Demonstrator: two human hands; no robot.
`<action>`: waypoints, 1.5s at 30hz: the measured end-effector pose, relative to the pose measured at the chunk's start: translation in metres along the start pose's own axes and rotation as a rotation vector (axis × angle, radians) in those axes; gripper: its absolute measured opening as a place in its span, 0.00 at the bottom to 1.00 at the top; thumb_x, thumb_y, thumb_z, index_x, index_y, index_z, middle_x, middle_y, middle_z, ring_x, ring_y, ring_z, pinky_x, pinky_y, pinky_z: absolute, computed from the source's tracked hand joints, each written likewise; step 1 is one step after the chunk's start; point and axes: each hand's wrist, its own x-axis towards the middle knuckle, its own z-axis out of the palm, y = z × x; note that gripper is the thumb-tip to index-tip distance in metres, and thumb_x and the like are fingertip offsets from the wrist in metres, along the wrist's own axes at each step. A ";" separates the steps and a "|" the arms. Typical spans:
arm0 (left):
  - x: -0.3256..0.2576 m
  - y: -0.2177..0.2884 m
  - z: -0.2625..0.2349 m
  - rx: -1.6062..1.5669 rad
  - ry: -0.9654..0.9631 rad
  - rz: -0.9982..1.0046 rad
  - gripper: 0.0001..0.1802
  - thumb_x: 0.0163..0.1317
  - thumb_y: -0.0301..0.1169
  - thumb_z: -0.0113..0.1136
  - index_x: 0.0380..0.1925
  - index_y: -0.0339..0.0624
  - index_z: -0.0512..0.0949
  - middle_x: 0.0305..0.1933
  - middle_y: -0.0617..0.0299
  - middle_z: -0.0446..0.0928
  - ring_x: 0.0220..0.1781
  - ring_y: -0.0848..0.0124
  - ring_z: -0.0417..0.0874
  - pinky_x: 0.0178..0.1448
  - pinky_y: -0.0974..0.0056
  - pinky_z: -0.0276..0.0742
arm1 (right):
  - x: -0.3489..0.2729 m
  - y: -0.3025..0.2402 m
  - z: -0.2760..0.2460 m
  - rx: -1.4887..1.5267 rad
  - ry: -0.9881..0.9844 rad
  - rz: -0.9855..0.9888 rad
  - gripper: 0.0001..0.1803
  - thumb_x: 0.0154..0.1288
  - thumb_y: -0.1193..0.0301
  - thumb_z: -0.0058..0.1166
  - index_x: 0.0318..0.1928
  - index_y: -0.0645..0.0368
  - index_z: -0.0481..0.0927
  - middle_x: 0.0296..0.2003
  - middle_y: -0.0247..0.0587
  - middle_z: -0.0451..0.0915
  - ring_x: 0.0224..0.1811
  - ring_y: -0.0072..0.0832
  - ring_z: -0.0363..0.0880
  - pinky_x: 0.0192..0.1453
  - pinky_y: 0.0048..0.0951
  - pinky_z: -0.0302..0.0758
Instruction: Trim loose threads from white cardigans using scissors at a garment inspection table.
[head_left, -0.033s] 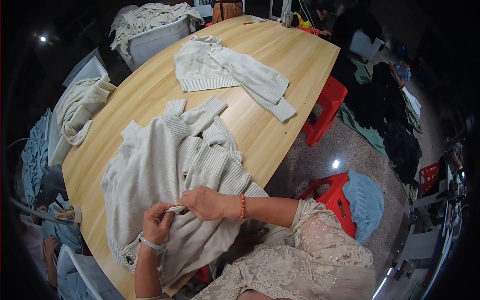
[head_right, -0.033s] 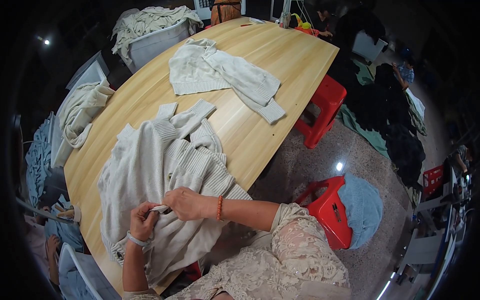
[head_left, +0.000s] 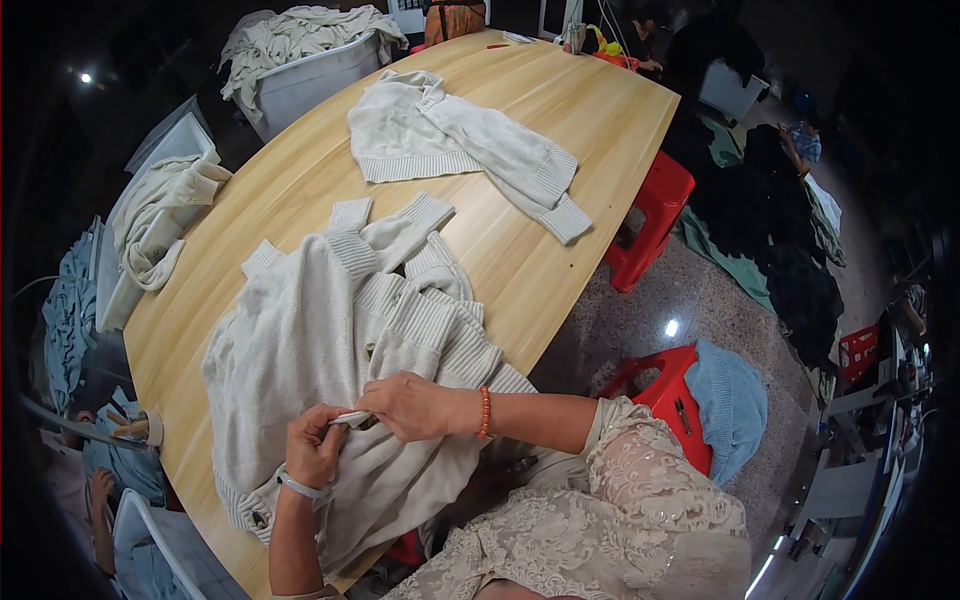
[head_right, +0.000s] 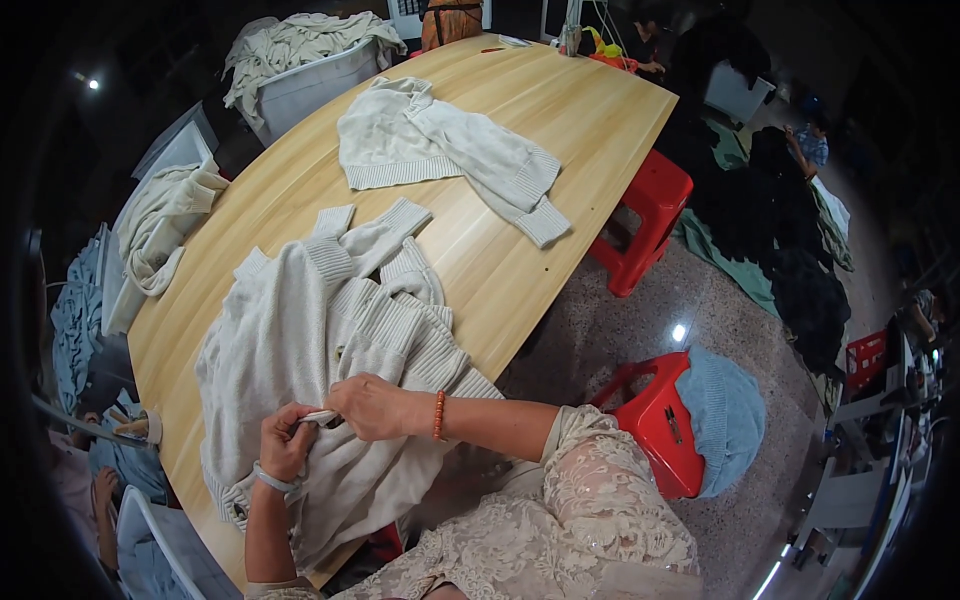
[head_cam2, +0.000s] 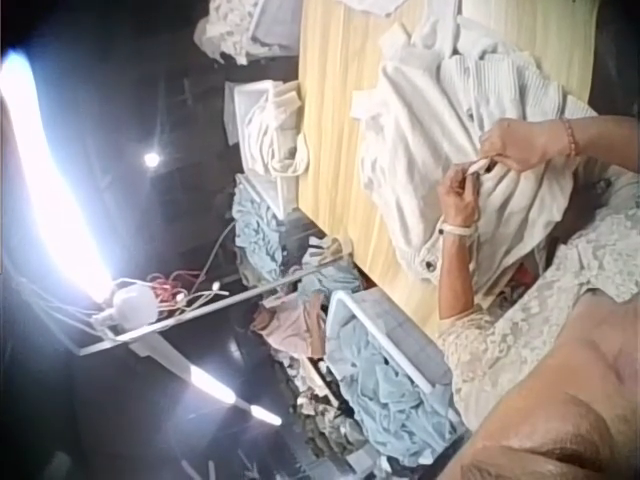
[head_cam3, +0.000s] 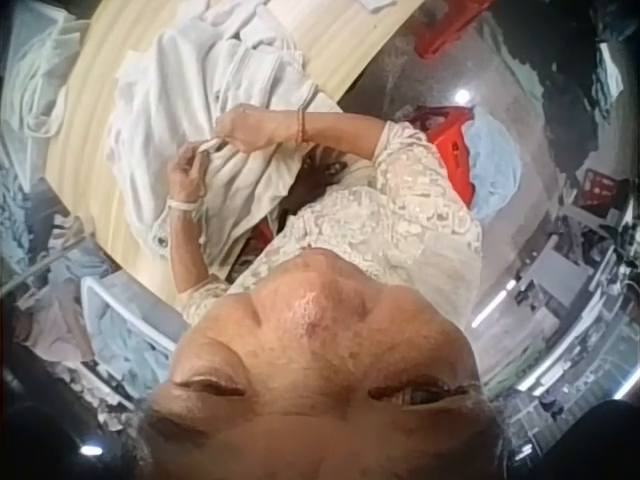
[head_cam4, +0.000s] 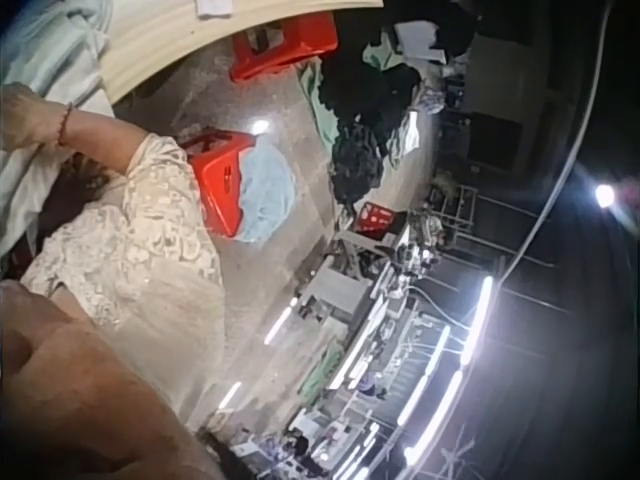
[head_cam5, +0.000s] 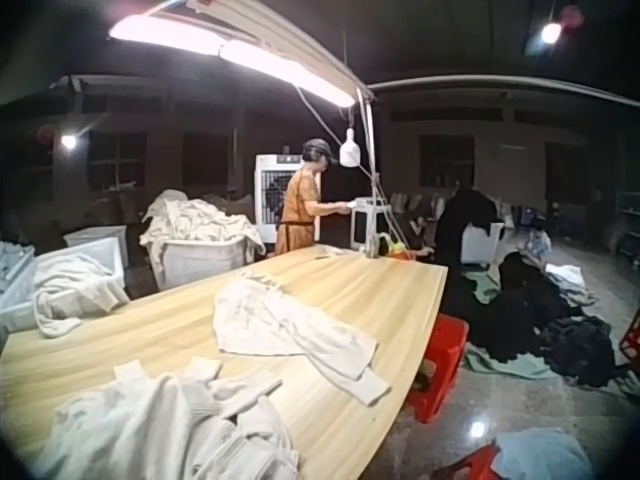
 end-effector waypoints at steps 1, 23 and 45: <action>0.000 0.000 0.000 0.008 -0.011 0.001 0.12 0.59 0.14 0.52 0.39 0.33 0.82 0.31 0.65 0.80 0.35 0.80 0.77 0.43 0.73 0.72 | 0.000 0.000 -0.001 0.011 -0.008 -0.006 0.06 0.53 0.79 0.52 0.34 0.64 0.78 0.31 0.53 0.78 0.40 0.47 0.81 0.47 0.41 0.76; 0.001 -0.005 0.003 -0.069 0.018 -0.012 0.07 0.59 0.19 0.57 0.35 0.33 0.82 0.27 0.69 0.78 0.28 0.83 0.73 0.34 0.74 0.70 | -0.003 0.001 0.001 0.000 -0.040 0.048 0.09 0.61 0.69 0.56 0.41 0.57 0.77 0.34 0.46 0.80 0.38 0.47 0.81 0.41 0.43 0.76; 0.088 0.022 0.048 0.609 0.095 0.079 0.11 0.56 0.26 0.64 0.40 0.35 0.80 0.38 0.50 0.79 0.38 0.57 0.83 0.44 0.57 0.78 | -0.031 0.014 -0.054 -0.230 0.125 0.117 0.08 0.60 0.73 0.57 0.41 0.57 0.79 0.34 0.40 0.76 0.33 0.43 0.81 0.35 0.38 0.77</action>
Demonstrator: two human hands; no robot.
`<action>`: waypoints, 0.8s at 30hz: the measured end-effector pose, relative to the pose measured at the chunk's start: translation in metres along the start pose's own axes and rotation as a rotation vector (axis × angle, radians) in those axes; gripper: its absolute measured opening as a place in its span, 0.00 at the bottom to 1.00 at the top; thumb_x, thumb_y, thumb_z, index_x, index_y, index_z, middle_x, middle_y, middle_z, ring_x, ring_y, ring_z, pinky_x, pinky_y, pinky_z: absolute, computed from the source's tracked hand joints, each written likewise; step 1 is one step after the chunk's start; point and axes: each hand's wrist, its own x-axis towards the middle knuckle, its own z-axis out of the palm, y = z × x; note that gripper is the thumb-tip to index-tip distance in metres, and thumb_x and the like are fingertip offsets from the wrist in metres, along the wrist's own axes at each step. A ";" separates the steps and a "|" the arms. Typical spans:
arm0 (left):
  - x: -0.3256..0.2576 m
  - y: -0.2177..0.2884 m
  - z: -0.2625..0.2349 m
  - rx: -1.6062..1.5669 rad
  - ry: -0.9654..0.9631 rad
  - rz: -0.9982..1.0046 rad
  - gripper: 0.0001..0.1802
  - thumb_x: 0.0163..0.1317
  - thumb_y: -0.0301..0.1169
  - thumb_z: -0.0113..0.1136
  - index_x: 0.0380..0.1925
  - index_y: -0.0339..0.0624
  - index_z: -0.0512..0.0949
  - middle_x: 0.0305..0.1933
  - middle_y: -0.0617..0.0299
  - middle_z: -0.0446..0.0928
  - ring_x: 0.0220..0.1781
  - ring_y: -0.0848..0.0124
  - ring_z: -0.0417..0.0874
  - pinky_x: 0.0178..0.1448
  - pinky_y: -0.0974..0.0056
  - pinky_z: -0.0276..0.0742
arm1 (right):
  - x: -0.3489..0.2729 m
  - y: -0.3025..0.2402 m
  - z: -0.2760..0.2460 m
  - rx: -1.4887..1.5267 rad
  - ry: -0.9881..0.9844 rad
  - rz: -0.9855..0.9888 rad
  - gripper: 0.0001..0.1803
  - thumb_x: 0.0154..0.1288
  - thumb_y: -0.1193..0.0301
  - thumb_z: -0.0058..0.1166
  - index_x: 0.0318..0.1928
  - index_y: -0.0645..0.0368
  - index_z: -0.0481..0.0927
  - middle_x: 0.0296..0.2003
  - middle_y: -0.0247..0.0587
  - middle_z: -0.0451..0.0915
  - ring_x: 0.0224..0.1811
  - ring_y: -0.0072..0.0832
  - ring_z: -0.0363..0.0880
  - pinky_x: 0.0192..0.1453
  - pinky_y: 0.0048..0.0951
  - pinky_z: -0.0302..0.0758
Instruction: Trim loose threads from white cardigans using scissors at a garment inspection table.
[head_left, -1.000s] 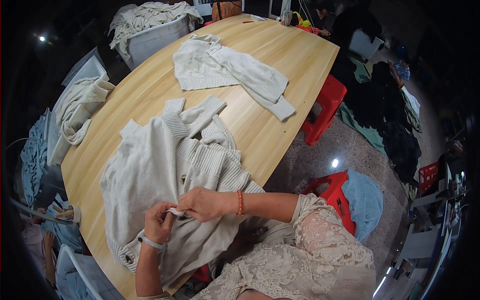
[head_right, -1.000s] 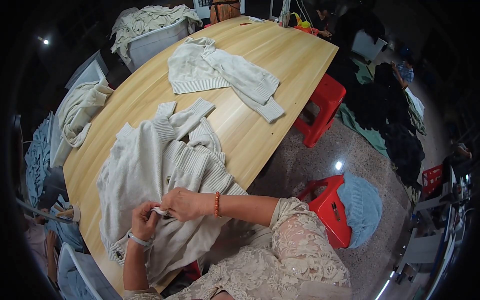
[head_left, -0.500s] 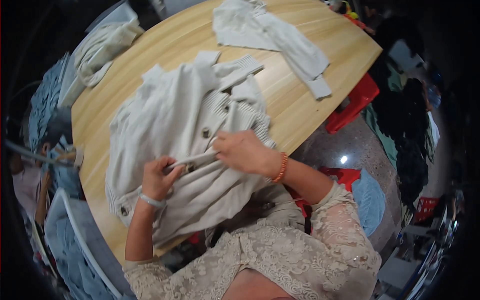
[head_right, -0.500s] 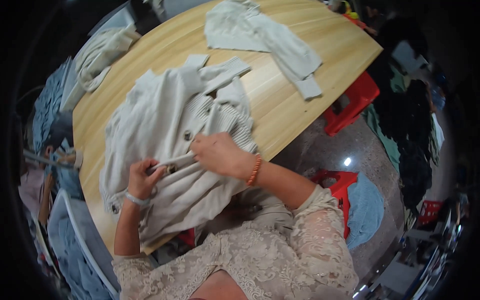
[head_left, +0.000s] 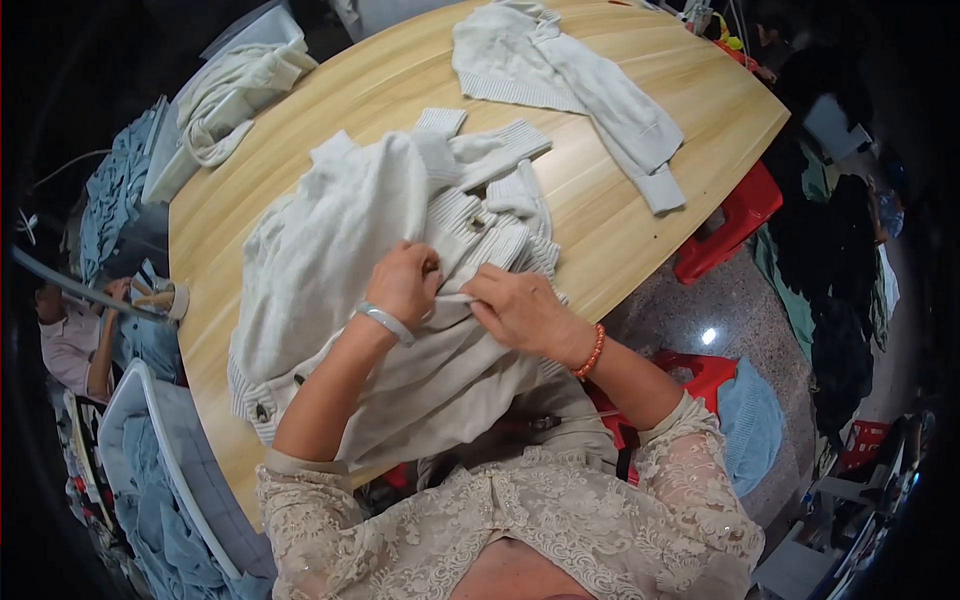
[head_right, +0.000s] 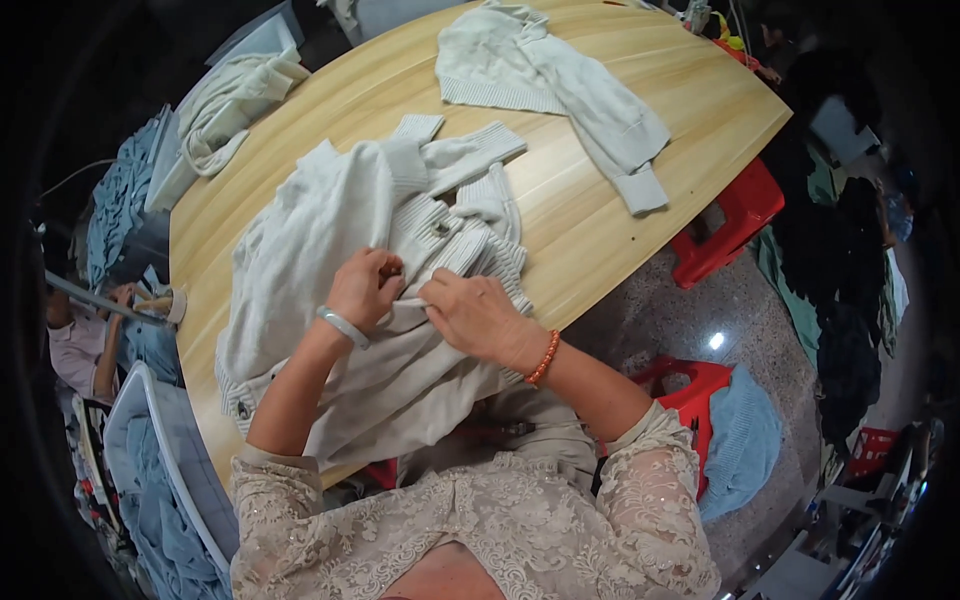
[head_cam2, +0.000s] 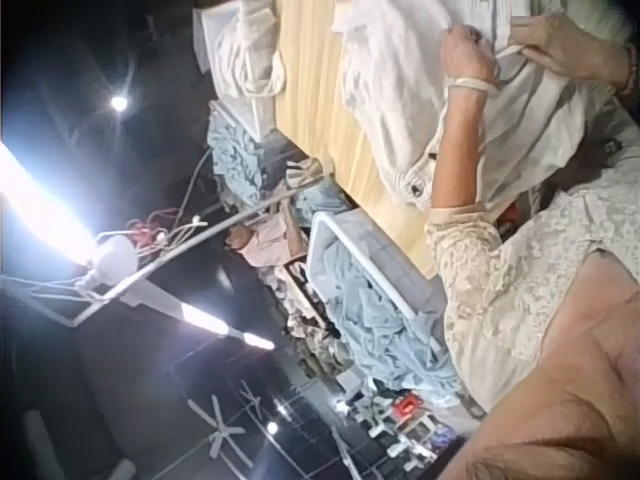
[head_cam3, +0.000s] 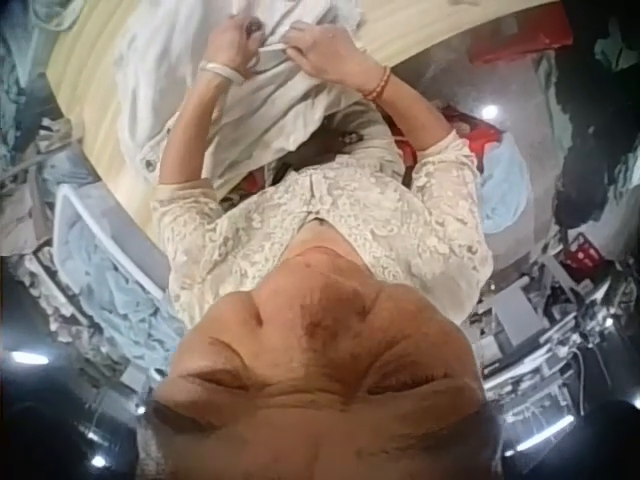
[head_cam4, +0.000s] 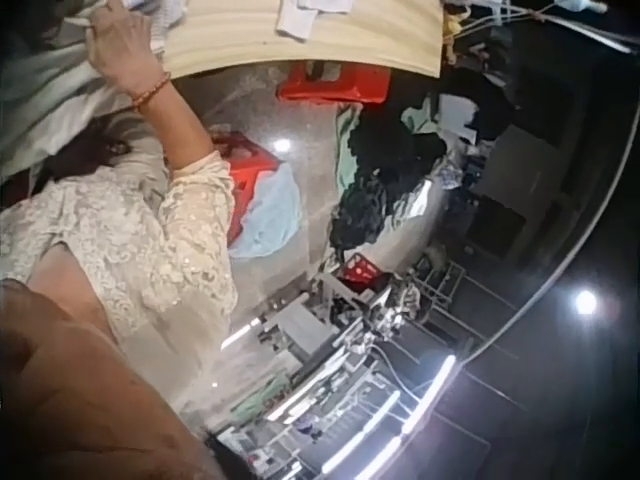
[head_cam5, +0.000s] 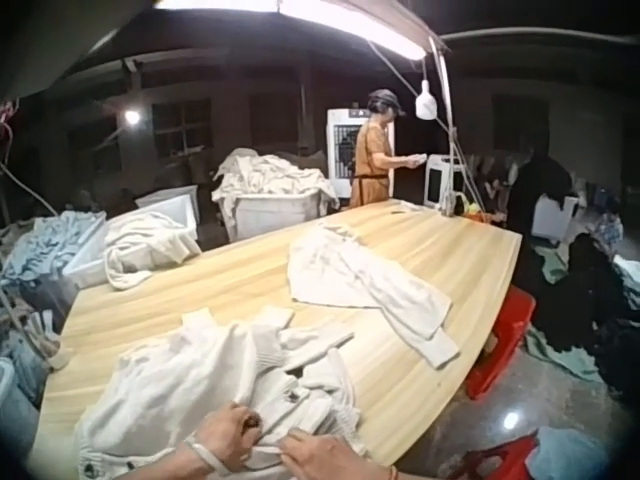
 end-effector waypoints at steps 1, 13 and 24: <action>0.000 0.005 -0.002 -0.064 -0.042 -0.081 0.12 0.53 0.28 0.67 0.37 0.35 0.80 0.36 0.50 0.79 0.37 0.57 0.83 0.44 0.57 0.78 | -0.004 0.000 0.002 0.027 0.024 0.002 0.08 0.58 0.74 0.57 0.40 0.57 0.79 0.34 0.40 0.76 0.34 0.42 0.81 0.35 0.38 0.77; 0.004 -0.005 -0.008 -0.983 -0.295 -0.382 0.07 0.58 0.27 0.70 0.31 0.34 0.81 0.26 0.68 0.80 0.23 0.83 0.74 0.24 0.75 0.66 | 0.001 -0.003 0.019 0.161 0.123 0.096 0.18 0.58 0.71 0.60 0.48 0.60 0.73 0.38 0.47 0.78 0.36 0.47 0.82 0.37 0.43 0.79; -0.022 0.015 -0.019 -0.759 -0.304 -0.158 0.12 0.58 0.22 0.66 0.43 0.31 0.82 0.40 0.61 0.83 0.41 0.79 0.82 0.46 0.72 0.77 | -0.004 0.007 0.013 0.078 0.008 0.080 0.22 0.59 0.67 0.61 0.51 0.63 0.75 0.38 0.49 0.77 0.36 0.46 0.82 0.39 0.41 0.79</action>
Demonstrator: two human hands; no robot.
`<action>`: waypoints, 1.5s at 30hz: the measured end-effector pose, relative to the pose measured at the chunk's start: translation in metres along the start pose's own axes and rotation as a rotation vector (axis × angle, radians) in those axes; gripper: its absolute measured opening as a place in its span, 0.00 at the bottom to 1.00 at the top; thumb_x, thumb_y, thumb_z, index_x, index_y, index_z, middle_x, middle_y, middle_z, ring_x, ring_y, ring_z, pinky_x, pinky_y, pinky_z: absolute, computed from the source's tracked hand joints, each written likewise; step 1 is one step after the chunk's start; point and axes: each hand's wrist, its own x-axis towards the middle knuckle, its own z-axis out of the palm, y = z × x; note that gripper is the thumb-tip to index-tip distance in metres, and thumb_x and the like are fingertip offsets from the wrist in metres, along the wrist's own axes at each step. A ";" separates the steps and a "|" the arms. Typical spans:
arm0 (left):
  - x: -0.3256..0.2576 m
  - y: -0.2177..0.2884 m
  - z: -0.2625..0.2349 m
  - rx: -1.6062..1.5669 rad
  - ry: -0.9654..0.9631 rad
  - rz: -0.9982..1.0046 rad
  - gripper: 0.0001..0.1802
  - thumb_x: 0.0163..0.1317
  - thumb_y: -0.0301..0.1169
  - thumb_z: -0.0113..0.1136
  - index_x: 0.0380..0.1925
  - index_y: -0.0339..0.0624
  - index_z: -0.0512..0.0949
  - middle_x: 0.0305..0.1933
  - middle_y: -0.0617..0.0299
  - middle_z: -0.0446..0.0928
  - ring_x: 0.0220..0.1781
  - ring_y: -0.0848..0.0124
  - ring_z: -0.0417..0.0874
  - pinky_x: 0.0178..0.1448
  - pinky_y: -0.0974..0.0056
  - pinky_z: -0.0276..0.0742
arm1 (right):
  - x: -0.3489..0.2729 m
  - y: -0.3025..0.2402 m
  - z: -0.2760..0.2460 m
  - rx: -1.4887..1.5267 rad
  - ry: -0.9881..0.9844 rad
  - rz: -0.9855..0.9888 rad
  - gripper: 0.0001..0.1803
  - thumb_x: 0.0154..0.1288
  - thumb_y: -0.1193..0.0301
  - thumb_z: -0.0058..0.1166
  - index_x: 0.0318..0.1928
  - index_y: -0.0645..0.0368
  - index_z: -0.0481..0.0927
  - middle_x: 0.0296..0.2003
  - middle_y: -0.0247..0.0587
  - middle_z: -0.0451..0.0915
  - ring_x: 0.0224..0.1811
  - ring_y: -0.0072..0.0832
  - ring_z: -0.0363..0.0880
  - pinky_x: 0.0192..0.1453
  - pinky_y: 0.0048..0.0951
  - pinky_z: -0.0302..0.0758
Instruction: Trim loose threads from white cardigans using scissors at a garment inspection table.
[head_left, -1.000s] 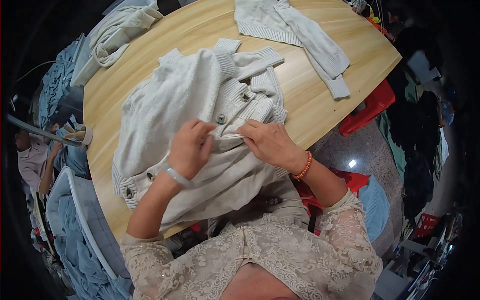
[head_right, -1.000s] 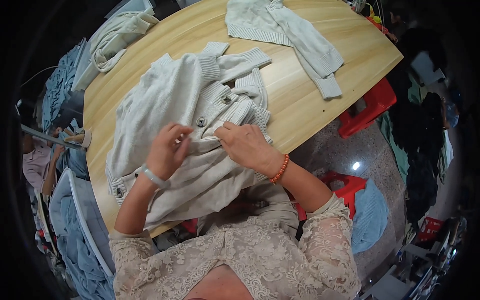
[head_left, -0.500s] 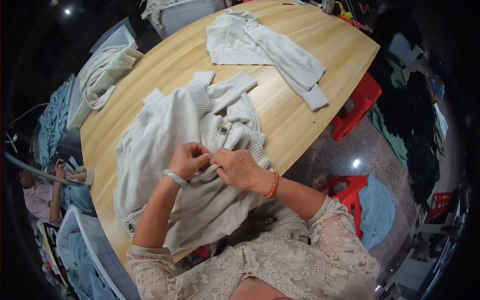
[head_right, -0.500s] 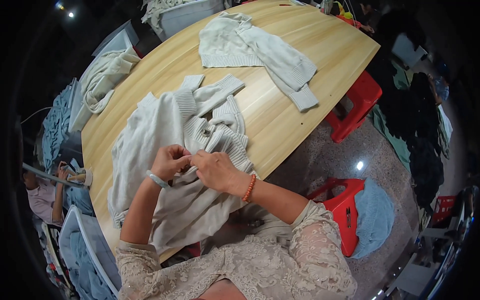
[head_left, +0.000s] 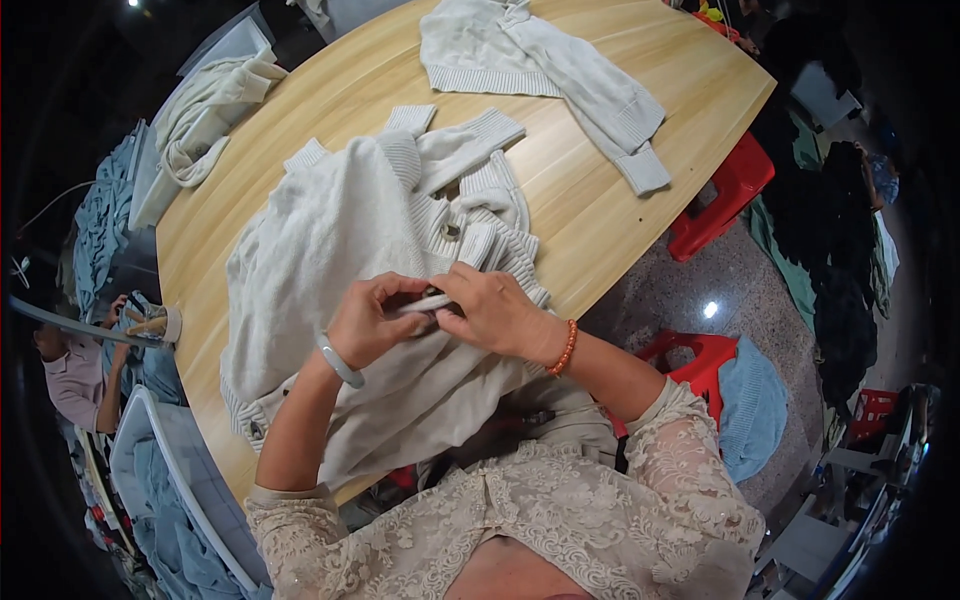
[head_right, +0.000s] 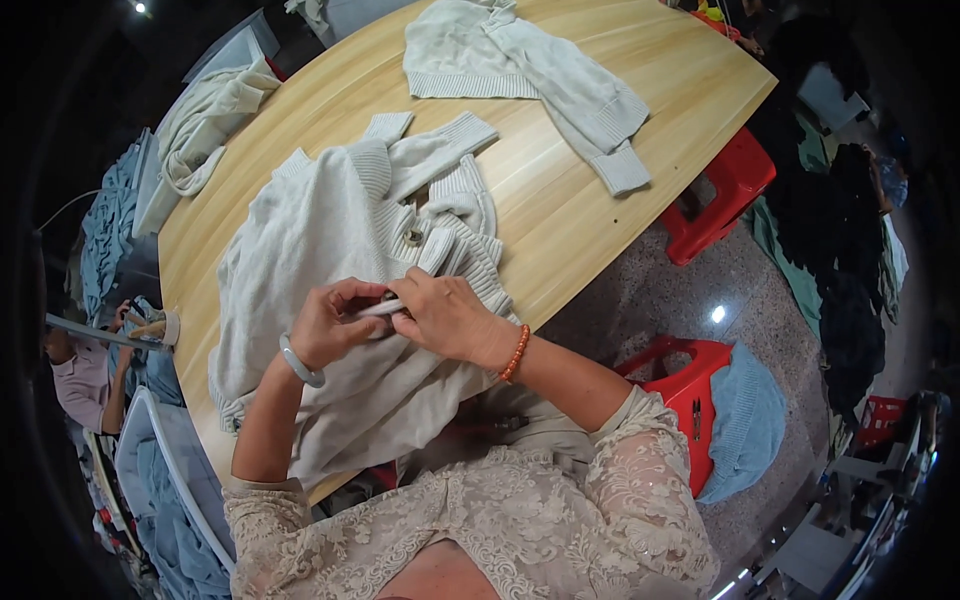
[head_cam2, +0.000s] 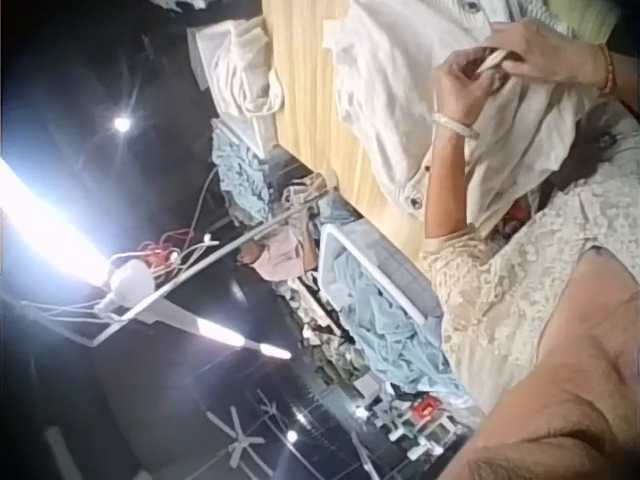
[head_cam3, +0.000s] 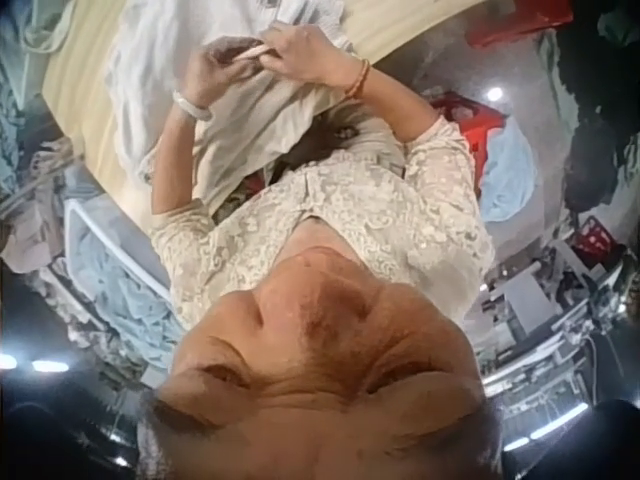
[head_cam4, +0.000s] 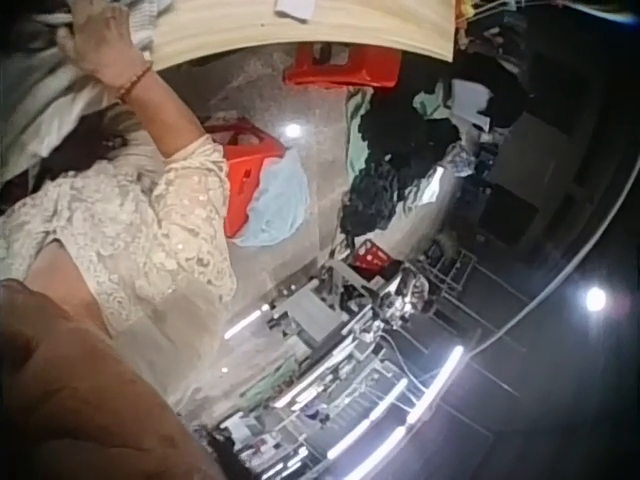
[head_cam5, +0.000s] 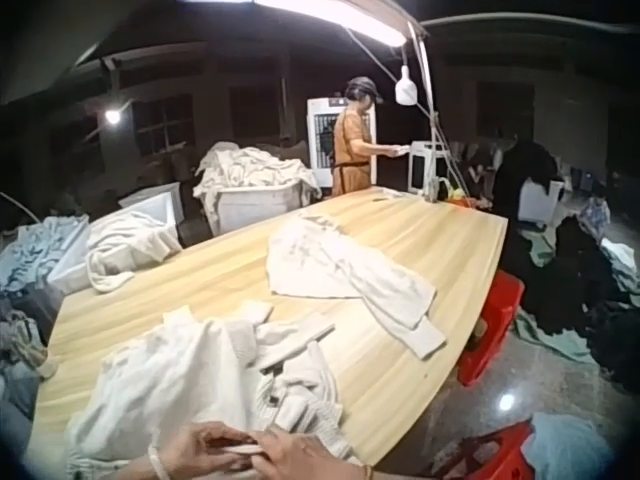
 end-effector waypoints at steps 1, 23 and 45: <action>-0.002 -0.002 0.001 0.250 0.079 0.081 0.12 0.58 0.19 0.63 0.44 0.31 0.82 0.39 0.62 0.83 0.41 0.80 0.80 0.46 0.74 0.76 | 0.002 0.000 0.000 0.023 -0.014 -0.024 0.21 0.59 0.68 0.60 0.51 0.63 0.76 0.38 0.48 0.77 0.37 0.47 0.81 0.39 0.41 0.79; -0.004 -0.023 -0.004 -0.024 0.043 0.057 0.06 0.62 0.22 0.60 0.39 0.34 0.81 0.29 0.68 0.80 0.31 0.84 0.74 0.34 0.73 0.70 | 0.006 0.002 -0.018 0.192 -0.084 -0.068 0.08 0.58 0.74 0.60 0.39 0.61 0.81 0.31 0.43 0.79 0.33 0.41 0.81 0.35 0.35 0.76; 0.097 -0.006 0.018 0.672 0.064 0.071 0.13 0.52 0.27 0.68 0.39 0.34 0.82 0.32 0.53 0.83 0.34 0.65 0.84 0.41 0.61 0.80 | -0.009 0.026 -0.043 -0.301 -0.061 0.048 0.09 0.63 0.68 0.57 0.42 0.55 0.76 0.39 0.41 0.76 0.35 0.45 0.82 0.36 0.43 0.78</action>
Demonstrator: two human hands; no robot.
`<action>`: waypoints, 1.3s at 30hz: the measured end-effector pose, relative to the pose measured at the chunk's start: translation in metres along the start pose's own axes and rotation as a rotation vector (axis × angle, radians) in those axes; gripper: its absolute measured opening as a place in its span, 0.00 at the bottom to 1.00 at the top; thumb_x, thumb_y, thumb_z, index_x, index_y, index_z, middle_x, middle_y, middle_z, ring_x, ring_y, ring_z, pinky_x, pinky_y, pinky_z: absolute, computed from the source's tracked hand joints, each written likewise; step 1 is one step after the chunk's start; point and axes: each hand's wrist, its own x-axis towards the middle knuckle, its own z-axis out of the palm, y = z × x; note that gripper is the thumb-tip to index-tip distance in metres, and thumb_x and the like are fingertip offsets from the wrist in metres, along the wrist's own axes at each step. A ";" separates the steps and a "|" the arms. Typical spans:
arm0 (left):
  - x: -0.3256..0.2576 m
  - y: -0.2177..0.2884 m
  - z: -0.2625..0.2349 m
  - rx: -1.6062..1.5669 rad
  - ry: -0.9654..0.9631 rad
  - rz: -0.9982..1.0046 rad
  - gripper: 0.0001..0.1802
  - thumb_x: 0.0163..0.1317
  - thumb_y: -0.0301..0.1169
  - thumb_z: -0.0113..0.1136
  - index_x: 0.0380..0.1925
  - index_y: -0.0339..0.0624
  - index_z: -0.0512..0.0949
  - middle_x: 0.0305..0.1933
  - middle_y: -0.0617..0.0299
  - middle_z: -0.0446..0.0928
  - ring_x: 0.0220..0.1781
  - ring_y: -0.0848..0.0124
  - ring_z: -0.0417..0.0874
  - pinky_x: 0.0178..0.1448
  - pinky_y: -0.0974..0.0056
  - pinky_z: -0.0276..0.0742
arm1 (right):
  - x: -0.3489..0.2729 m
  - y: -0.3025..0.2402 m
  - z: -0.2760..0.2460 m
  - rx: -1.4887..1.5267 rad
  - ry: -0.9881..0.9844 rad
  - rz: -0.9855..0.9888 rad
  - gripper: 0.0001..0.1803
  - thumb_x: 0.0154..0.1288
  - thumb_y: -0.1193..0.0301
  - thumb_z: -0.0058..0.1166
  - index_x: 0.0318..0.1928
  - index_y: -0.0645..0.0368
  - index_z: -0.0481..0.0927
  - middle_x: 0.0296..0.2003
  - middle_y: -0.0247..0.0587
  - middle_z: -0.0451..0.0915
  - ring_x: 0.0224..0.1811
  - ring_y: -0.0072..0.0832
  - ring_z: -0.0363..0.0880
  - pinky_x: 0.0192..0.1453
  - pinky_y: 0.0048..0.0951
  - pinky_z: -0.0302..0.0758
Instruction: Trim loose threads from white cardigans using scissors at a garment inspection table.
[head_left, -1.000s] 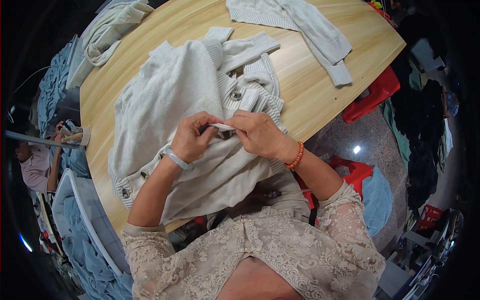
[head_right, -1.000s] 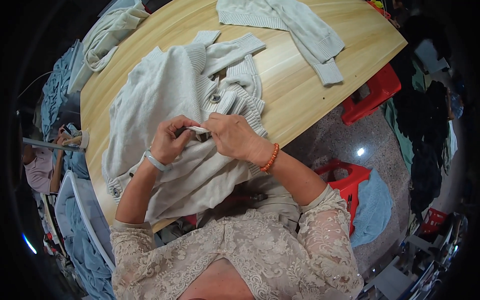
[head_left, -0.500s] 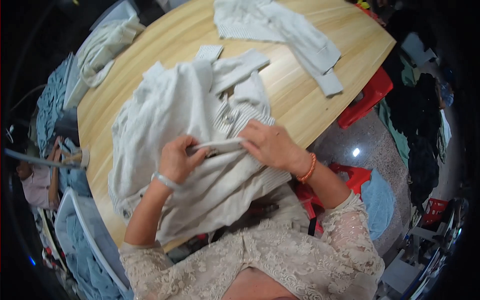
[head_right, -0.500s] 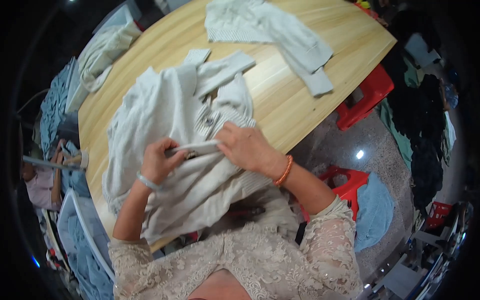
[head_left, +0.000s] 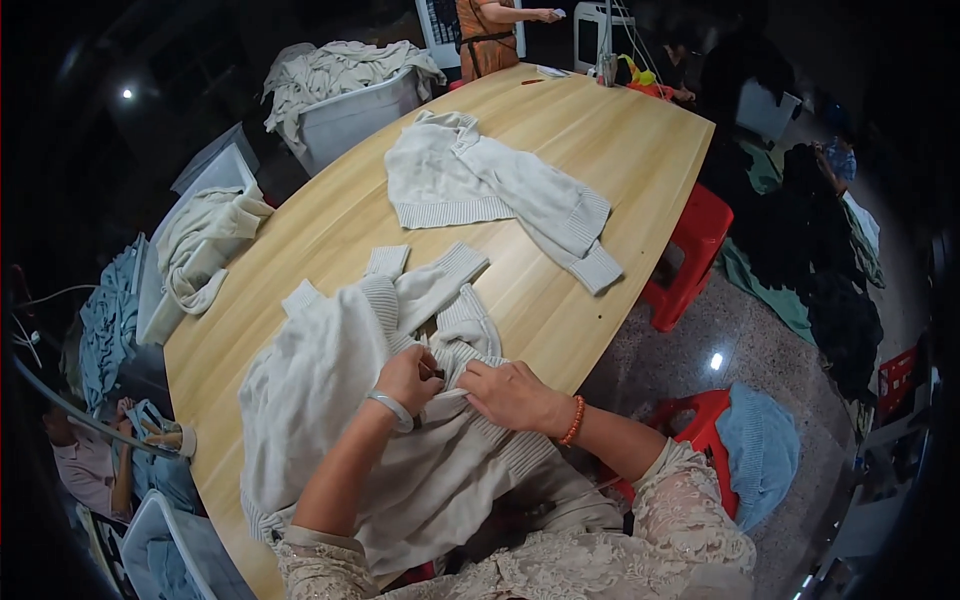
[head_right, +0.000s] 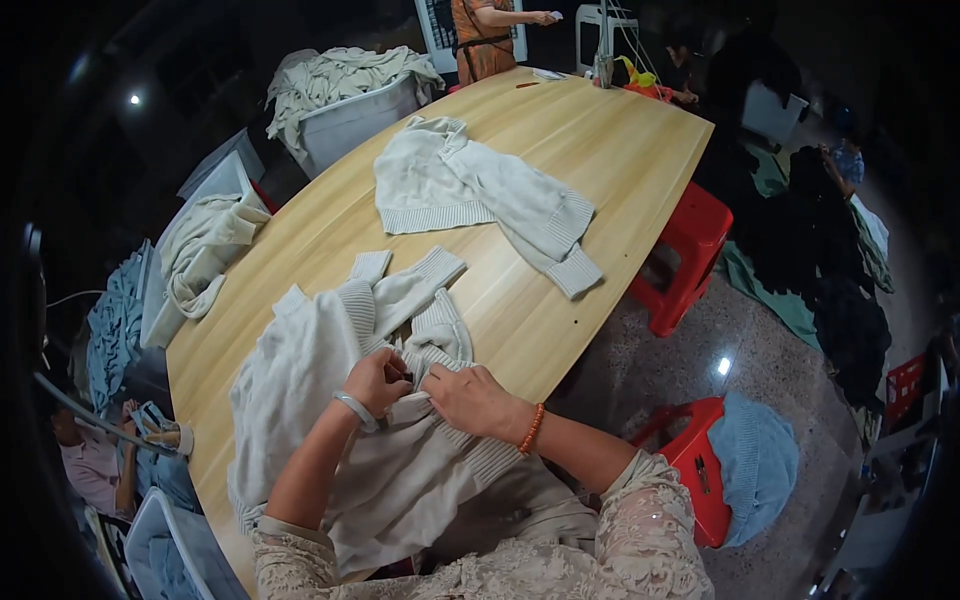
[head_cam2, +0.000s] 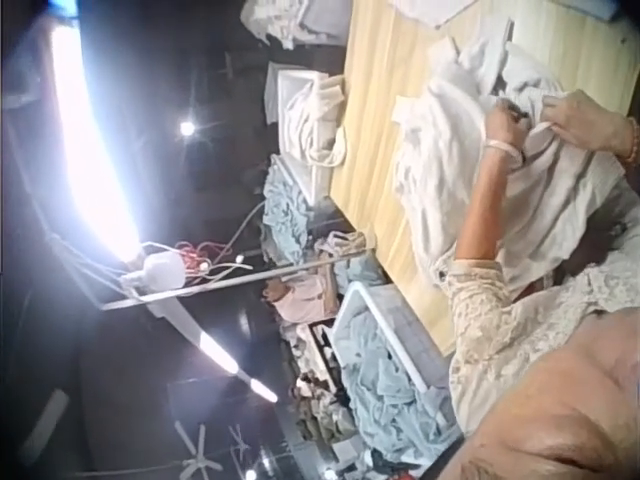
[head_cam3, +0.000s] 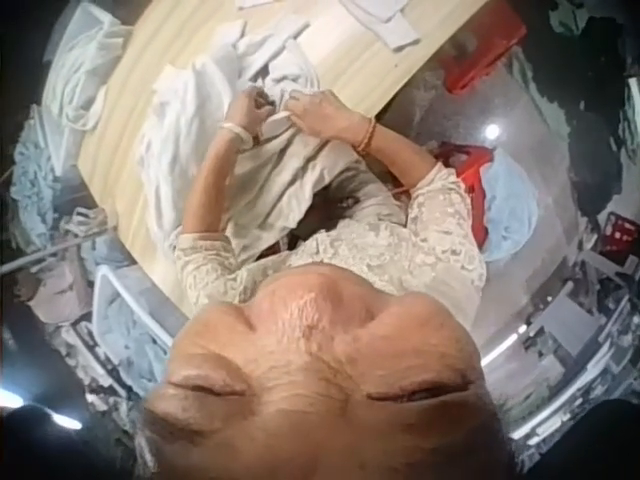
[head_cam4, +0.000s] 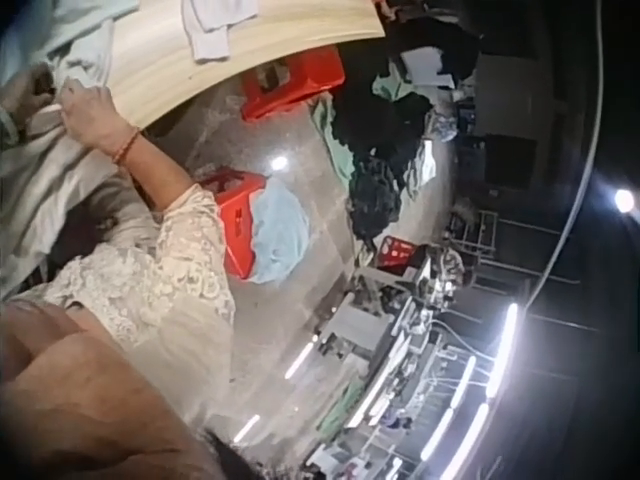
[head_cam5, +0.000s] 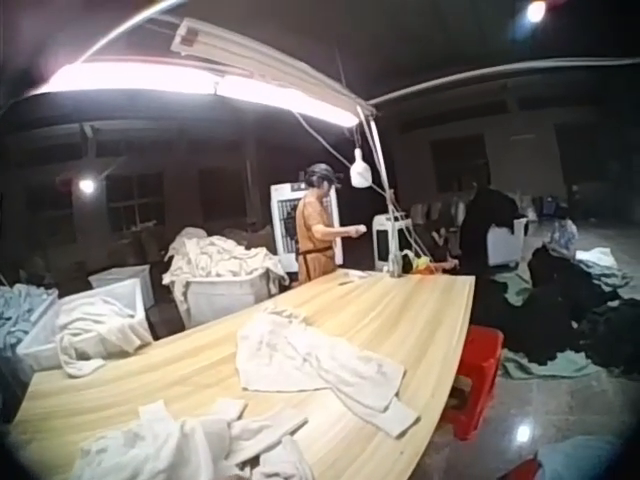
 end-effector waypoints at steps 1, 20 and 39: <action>0.002 -0.001 -0.002 -0.069 0.000 -0.025 0.12 0.53 0.26 0.68 0.37 0.33 0.82 0.30 0.56 0.83 0.32 0.70 0.83 0.37 0.64 0.79 | 0.002 0.002 0.001 0.002 0.008 -0.003 0.09 0.63 0.68 0.57 0.42 0.55 0.76 0.39 0.41 0.76 0.35 0.45 0.82 0.36 0.43 0.78; -0.010 -0.002 0.012 -0.907 -0.057 -0.194 0.08 0.60 0.26 0.69 0.35 0.32 0.82 0.30 0.64 0.83 0.27 0.81 0.77 0.32 0.75 0.72 | 0.006 0.003 0.009 0.098 0.103 -0.035 0.11 0.58 0.75 0.58 0.42 0.58 0.73 0.38 0.45 0.74 0.34 0.48 0.81 0.34 0.43 0.78; -0.039 0.005 0.003 -0.800 -0.097 0.008 0.13 0.60 0.21 0.66 0.46 0.30 0.82 0.40 0.60 0.84 0.42 0.79 0.81 0.49 0.71 0.78 | 0.007 0.008 0.013 0.304 0.084 -0.001 0.21 0.61 0.73 0.57 0.55 0.62 0.74 0.39 0.51 0.77 0.40 0.49 0.80 0.43 0.42 0.79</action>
